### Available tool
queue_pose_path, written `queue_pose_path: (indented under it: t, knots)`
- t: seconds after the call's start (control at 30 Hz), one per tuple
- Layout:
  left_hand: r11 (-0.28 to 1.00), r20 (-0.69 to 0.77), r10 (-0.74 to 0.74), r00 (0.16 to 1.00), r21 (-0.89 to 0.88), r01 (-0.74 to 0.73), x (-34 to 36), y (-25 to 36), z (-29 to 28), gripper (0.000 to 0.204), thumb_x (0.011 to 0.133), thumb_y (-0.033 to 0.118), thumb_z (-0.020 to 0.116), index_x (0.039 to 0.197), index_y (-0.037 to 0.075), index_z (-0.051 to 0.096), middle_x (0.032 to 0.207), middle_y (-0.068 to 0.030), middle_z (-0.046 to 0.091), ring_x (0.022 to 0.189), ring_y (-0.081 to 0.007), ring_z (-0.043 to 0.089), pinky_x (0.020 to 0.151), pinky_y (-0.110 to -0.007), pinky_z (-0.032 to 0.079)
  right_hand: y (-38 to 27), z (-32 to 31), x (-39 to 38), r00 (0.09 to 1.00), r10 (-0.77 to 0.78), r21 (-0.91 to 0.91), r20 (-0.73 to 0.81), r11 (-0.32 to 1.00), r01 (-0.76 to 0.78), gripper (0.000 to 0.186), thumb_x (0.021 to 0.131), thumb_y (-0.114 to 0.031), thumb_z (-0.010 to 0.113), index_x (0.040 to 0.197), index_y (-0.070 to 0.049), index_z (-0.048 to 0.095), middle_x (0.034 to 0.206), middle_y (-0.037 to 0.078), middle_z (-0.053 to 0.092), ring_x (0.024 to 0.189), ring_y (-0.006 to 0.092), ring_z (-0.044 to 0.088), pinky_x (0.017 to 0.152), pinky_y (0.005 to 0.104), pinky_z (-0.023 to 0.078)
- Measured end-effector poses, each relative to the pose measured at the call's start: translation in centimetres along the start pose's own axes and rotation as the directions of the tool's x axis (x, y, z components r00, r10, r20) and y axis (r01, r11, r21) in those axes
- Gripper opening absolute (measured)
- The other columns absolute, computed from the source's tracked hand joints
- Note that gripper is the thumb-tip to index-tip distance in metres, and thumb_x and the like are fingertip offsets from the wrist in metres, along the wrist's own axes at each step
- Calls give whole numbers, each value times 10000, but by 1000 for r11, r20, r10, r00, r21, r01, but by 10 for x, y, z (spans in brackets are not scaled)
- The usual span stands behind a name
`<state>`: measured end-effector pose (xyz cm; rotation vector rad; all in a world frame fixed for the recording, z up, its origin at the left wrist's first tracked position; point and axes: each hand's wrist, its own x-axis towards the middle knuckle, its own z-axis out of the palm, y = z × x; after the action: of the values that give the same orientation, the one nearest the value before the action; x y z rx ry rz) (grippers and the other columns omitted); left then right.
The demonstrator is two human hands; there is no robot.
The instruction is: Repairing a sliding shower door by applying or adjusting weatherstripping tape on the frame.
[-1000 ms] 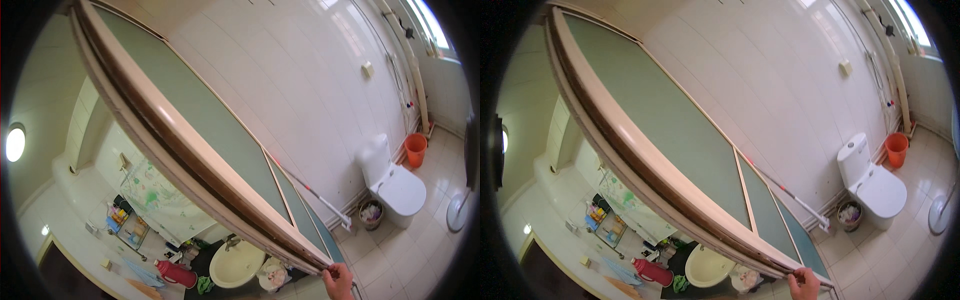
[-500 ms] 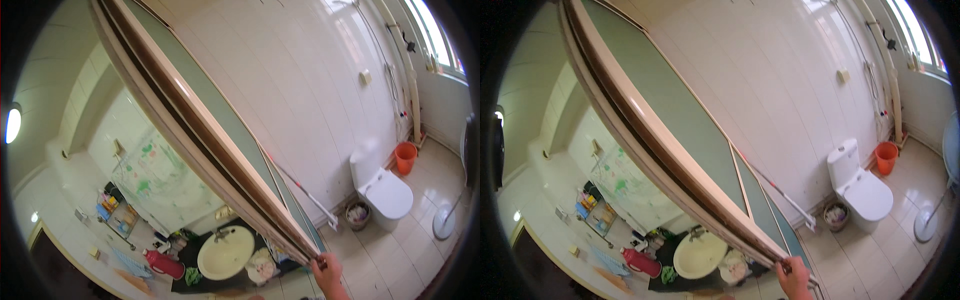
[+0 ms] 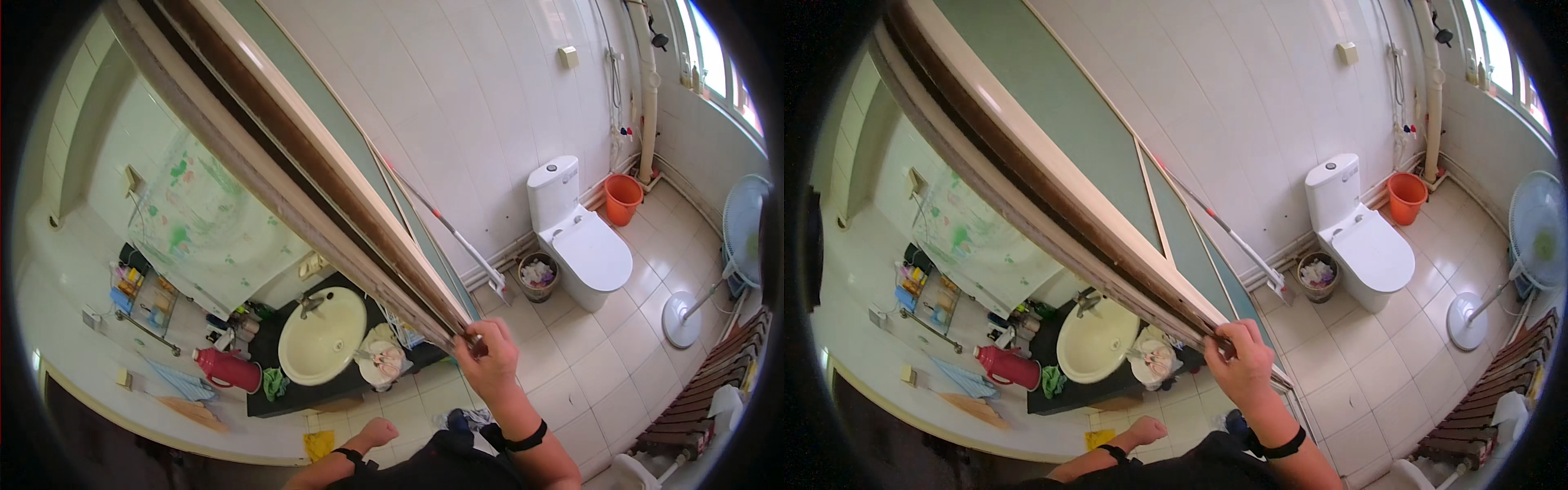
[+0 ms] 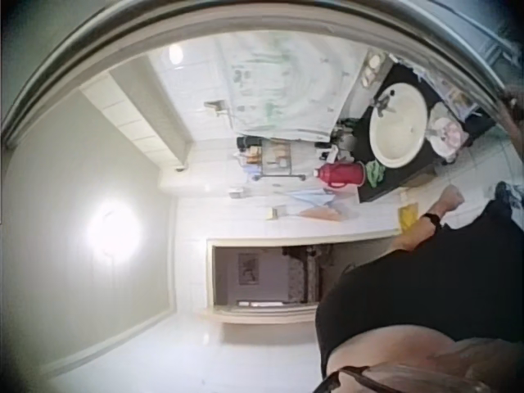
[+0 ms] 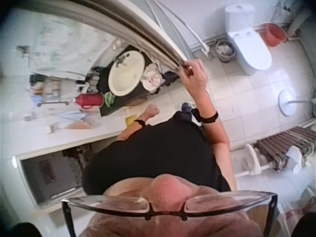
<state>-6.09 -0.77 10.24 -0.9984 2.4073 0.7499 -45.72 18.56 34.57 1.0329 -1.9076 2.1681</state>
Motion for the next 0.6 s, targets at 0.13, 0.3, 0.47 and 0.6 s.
queue_pose_path:
  t: [0.13, 0.3, 0.47, 0.6]
  knots:
    - [1000, -10, 1, 1000, -16, -1, -6, 2, 5, 282, 847, 363, 754, 889, 93, 824, 867, -167, 780, 843, -363, 762, 812, -444, 609, -14, 0, 7, 1000, -29, 42, 2, 999, 29, 234, 832, -24, 866, 974, -65, 684, 928, 64, 674, 544, 134, 626, 534, 279, 498]
    - [995, -16, -49, 999, -88, 48, -14, 2, 15, 271, 849, 353, 748, 890, 97, 824, 872, -159, 782, 852, -352, 764, 819, -436, 609, -16, 0, 13, 998, -65, 37, 8, 997, 65, 209, 851, -29, 850, 952, -68, 671, 902, 60, 673, 549, 139, 642, 533, 288, 498]
    - [996, 25, -86, 996, -36, 87, -17, 6, 13, 263, 847, 349, 745, 888, 101, 823, 870, -152, 782, 848, -348, 762, 814, -436, 607, -17, -3, 15, 999, -21, 29, 26, 999, 20, 191, 869, -45, 839, 957, -69, 672, 887, 60, 667, 551, 148, 646, 534, 299, 500]
    - [997, -30, -45, 999, -70, 43, -20, -4, 22, 275, 848, 349, 737, 880, 89, 820, 865, -156, 781, 828, -350, 754, 797, -442, 605, -16, -2, 15, 999, -19, 17, 42, 1000, 19, 200, 871, -46, 837, 975, -69, 669, 898, 62, 667, 544, 156, 639, 533, 305, 500]
